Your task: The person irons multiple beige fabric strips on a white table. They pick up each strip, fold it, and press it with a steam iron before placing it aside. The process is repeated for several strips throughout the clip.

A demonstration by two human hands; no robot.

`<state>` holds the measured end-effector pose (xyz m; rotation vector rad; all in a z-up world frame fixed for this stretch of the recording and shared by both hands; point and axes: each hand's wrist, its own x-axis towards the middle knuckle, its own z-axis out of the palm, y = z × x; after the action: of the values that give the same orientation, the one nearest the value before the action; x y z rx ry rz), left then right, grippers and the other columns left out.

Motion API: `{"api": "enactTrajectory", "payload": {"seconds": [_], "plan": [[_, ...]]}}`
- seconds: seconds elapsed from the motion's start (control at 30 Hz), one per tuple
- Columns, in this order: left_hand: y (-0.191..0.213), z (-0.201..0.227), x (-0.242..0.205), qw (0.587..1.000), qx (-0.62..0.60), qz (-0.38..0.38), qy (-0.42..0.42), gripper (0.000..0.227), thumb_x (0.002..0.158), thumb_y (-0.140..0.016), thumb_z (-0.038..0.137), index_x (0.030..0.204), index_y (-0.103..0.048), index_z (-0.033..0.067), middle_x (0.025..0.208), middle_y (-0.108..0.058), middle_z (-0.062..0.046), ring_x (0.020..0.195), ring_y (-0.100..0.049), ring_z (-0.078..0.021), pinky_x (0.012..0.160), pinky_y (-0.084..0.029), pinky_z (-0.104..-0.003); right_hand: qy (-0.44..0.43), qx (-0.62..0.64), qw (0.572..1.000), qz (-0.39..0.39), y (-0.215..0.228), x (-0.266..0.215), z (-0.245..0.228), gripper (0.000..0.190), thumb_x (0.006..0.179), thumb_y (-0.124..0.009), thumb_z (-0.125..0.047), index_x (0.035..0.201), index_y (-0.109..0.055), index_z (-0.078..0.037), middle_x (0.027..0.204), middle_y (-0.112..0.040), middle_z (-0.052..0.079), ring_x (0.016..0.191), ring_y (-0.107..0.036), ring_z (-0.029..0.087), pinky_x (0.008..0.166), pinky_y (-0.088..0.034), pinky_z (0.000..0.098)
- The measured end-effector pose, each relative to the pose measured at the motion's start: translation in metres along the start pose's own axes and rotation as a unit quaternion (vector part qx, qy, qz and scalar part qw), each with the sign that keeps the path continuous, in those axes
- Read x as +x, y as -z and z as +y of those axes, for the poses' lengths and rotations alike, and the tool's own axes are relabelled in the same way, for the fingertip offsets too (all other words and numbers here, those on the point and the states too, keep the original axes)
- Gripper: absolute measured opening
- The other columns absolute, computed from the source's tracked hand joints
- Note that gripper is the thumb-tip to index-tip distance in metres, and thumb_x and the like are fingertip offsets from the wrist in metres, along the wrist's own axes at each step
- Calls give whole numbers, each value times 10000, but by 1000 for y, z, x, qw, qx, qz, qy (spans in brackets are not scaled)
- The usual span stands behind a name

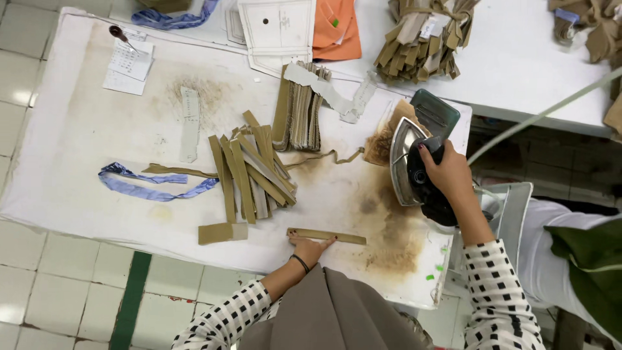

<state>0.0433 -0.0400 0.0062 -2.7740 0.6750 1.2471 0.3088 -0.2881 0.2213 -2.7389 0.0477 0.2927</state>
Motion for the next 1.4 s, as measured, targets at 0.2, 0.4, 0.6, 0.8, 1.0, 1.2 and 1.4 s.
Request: {"api": "enactTrajectory", "payload": {"seconds": [0.2, 0.4, 0.6, 0.8, 1.0, 1.2, 1.4], "plan": [[21, -2, -13, 1000, 27, 13, -1, 703, 895, -469, 94, 1476, -103, 242, 1001, -580, -384, 859, -579, -559, 621, -464, -677, -49, -70, 986, -141, 19, -122, -65, 580, 856, -456, -596, 1167, -486, -107, 882, -649, 275, 928, -630, 419, 808, -492, 486], [15, -9, -10, 998, 15, 47, -28, 777, 869, -477, 97, 1471, -13, 258, 956, -624, -294, 810, -622, -479, 568, -463, -684, -30, -62, 974, -216, -33, -189, -54, 574, 860, -446, -583, 1118, -497, -73, 862, -657, 265, 915, -647, 397, 806, -503, 476], [-2, -9, -1, 996, 3, 79, -27, 793, 854, -486, 61, 1473, -45, 289, 937, -641, -260, 810, -624, -472, 596, -445, -698, 37, -108, 975, -193, -76, -222, -43, 546, 867, -432, -600, 1033, -471, -82, 744, -653, 212, 764, -677, 355, 700, -531, 437], [-5, -10, -24, 985, 61, 156, 28, 636, 874, -529, 126, 1440, -269, 255, 962, -568, -427, 897, -566, -583, 630, -486, -592, 48, -114, 983, -133, -110, -206, -45, 531, 887, -421, -569, 998, -491, -55, 678, -638, 202, 694, -671, 346, 626, -529, 417], [-19, -66, -58, 948, 64, 310, -35, 361, 808, -590, 27, 1169, -591, 50, 1016, -642, -172, 980, -571, -287, 863, -423, -422, 49, -98, 988, -110, -122, -180, -63, 528, 877, -427, -569, 990, -500, -58, 680, -634, 210, 704, -672, 356, 601, -525, 401], [-15, -89, -82, 922, 6, 375, -92, 332, 826, -609, 54, 1157, -578, 57, 1161, -578, -80, 1081, -519, -206, 964, -377, -383, 24, -121, 979, -164, -102, -218, -58, 558, 866, -420, -599, 999, -494, -62, 722, -638, 239, 759, -669, 380, 666, -526, 437], [-7, -101, -97, 883, -10, 461, -88, 235, 852, -567, 90, 1084, -605, 104, 1125, -571, -25, 1019, -516, -190, 835, -400, -338, 61, -118, 981, -141, -128, -191, -62, 580, 883, -413, -591, 983, -521, -30, 693, -630, 240, 711, -668, 372, 601, -527, 415]]}}
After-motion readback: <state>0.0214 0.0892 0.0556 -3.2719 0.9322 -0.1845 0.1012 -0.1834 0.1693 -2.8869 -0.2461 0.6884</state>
